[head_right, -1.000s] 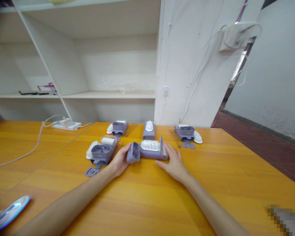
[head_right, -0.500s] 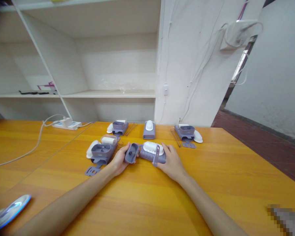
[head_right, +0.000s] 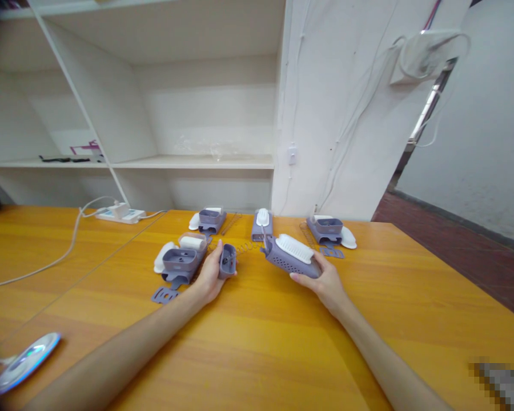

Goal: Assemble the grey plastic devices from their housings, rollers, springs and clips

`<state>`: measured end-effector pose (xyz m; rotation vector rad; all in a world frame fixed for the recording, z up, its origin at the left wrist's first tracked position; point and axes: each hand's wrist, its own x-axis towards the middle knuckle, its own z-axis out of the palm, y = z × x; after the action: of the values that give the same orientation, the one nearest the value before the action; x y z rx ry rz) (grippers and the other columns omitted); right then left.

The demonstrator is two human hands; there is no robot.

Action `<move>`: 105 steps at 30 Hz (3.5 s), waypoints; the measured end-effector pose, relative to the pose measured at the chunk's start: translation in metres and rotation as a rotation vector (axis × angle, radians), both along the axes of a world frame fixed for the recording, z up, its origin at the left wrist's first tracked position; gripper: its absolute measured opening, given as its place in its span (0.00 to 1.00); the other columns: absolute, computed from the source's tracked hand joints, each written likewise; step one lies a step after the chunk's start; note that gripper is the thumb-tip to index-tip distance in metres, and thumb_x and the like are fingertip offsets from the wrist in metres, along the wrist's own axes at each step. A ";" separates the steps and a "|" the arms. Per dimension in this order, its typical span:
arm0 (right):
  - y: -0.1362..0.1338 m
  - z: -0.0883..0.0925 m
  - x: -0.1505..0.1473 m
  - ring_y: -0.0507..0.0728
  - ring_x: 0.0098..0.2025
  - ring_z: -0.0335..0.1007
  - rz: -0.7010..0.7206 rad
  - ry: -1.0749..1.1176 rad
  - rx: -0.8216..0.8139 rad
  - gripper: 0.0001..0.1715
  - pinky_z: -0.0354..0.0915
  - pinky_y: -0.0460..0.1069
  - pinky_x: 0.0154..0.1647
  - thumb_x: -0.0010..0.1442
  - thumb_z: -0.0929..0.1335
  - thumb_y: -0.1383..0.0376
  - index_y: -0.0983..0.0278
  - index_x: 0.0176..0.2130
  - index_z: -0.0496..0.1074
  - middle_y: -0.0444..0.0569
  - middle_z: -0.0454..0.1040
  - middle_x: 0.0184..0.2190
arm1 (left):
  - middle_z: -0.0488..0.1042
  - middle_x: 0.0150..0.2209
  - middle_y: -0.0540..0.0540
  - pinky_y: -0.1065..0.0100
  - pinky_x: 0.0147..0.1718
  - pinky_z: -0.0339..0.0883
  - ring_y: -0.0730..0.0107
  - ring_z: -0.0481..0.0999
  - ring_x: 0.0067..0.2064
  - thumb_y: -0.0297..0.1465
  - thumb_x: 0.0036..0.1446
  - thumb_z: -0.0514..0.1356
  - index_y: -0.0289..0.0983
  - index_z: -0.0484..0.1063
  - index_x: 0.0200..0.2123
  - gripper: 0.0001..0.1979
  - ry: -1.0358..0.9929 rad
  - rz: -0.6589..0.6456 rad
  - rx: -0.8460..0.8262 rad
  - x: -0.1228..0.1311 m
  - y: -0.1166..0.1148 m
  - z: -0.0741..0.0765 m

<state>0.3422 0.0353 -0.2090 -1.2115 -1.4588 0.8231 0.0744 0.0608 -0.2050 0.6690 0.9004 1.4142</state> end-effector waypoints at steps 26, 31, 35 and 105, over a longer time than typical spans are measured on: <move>-0.012 0.011 0.004 0.65 0.54 0.61 -0.255 -0.493 0.709 0.37 0.59 0.62 0.57 0.47 0.74 0.61 0.61 0.55 0.61 0.56 0.63 0.52 | 0.66 0.29 0.51 0.77 0.18 0.63 0.76 0.66 0.27 0.39 0.45 0.63 0.36 0.66 0.35 0.16 0.037 0.206 0.069 -0.001 0.003 -0.007; -0.014 0.014 0.007 0.67 0.56 0.59 -0.241 -0.572 0.807 0.40 0.58 0.64 0.57 0.48 0.73 0.63 0.61 0.58 0.58 0.57 0.61 0.54 | 0.68 0.32 0.49 0.76 0.19 0.64 0.75 0.68 0.28 0.40 0.43 0.66 0.36 0.66 0.35 0.19 0.018 0.228 0.063 -0.002 0.006 -0.010; -0.013 0.013 0.011 0.68 0.56 0.58 -0.214 -0.621 0.843 0.43 0.59 0.65 0.57 0.47 0.74 0.64 0.61 0.59 0.57 0.58 0.61 0.54 | 0.70 0.36 0.47 0.74 0.20 0.67 0.73 0.70 0.31 0.41 0.45 0.65 0.37 0.68 0.37 0.19 0.043 0.257 0.098 -0.004 0.009 -0.011; -0.022 0.001 -0.017 0.68 0.54 0.59 -0.046 -0.740 0.744 0.39 0.60 0.65 0.53 0.52 0.70 0.61 0.61 0.59 0.55 0.59 0.60 0.52 | 0.68 0.37 0.47 0.67 0.25 0.70 0.70 0.73 0.28 0.44 0.51 0.60 0.43 0.59 0.50 0.25 0.205 -0.283 0.264 0.009 -0.012 -0.006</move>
<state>0.3256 0.0130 -0.2079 -0.9753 -2.0492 -0.2727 0.0835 0.0488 -0.2113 1.1128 0.7466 1.2332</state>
